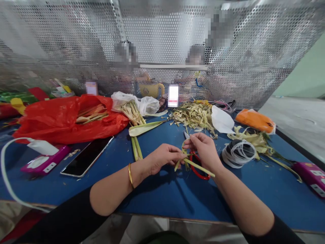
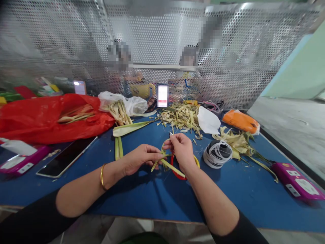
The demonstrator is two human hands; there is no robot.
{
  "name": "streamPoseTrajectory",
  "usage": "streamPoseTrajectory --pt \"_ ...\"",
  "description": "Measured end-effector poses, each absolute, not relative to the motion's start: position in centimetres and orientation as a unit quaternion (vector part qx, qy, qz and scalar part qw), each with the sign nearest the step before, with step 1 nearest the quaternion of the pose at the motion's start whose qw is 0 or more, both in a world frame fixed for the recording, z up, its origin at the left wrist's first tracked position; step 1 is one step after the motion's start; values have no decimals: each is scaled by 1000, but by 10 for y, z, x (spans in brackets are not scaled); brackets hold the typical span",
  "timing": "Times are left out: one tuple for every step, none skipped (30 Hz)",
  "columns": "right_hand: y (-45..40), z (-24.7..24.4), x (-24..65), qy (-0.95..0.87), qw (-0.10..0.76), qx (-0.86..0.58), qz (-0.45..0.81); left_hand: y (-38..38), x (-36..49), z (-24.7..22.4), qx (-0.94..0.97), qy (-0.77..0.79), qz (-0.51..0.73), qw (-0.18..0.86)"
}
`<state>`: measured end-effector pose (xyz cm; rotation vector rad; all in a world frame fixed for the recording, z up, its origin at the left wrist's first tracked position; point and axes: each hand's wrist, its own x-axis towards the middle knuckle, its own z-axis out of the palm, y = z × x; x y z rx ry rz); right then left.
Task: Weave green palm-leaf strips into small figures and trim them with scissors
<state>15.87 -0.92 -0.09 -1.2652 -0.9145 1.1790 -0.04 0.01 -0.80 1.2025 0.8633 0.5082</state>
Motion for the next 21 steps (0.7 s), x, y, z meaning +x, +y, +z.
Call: streamPoseTrajectory --pt "-9 -1 158 -393 556 -533 503 -1 0 -7 538 389 231 711" --pt "-9 -2 158 -400 553 -530 504 -2 1 -7 531 390 231 716" --pt "-9 -2 157 -408 549 -529 502 -2 1 -7 523 392 231 721" --pt "-9 -2 157 -417 547 -529 497 -3 2 -7 515 395 230 725" --pt "-9 -3 156 -426 546 -530 490 -3 3 -7 506 397 229 731" --pt "-10 -3 156 -433 545 -531 483 -3 3 -8 496 400 227 737" --pt "-10 -4 156 -439 545 -532 477 -3 3 -9 484 402 224 744" --pt "-11 -4 155 -441 546 -533 472 -3 4 -9 471 405 222 752" --pt "-11 -4 155 -441 547 -534 470 -2 4 -10 455 406 220 762" --pt "-11 -4 155 -439 546 -536 470 -2 4 -11 439 403 217 773" --pt "-12 -5 155 -436 545 -539 471 -1 3 -11 424 398 213 785" --pt "-12 -5 155 -433 545 -540 473 -1 3 -12 412 391 208 796" --pt "-12 -5 155 -431 546 -540 474 0 2 -12 403 384 204 806" --pt "-12 -5 155 -431 547 -539 475 1 2 -11 397 377 201 812" --pt "-12 -5 155 -431 548 -537 475 1 2 -11 396 371 200 816" --pt "-12 -5 156 -432 549 -536 474 1 1 -10 401 369 200 814" --pt "-12 -5 156 -433 550 -535 472 2 1 -10 412 370 202 808" --pt "-12 -5 156 -437 551 -534 470 1 1 -10 430 376 206 795" --pt "-12 -5 155 -441 550 -532 468 1 1 -9 451 387 210 777" --pt "-13 -5 155 -448 549 -530 467 0 2 -9 473 402 213 755" --pt "-13 -4 154 -455 548 -525 467 -1 2 -9 496 419 213 730"
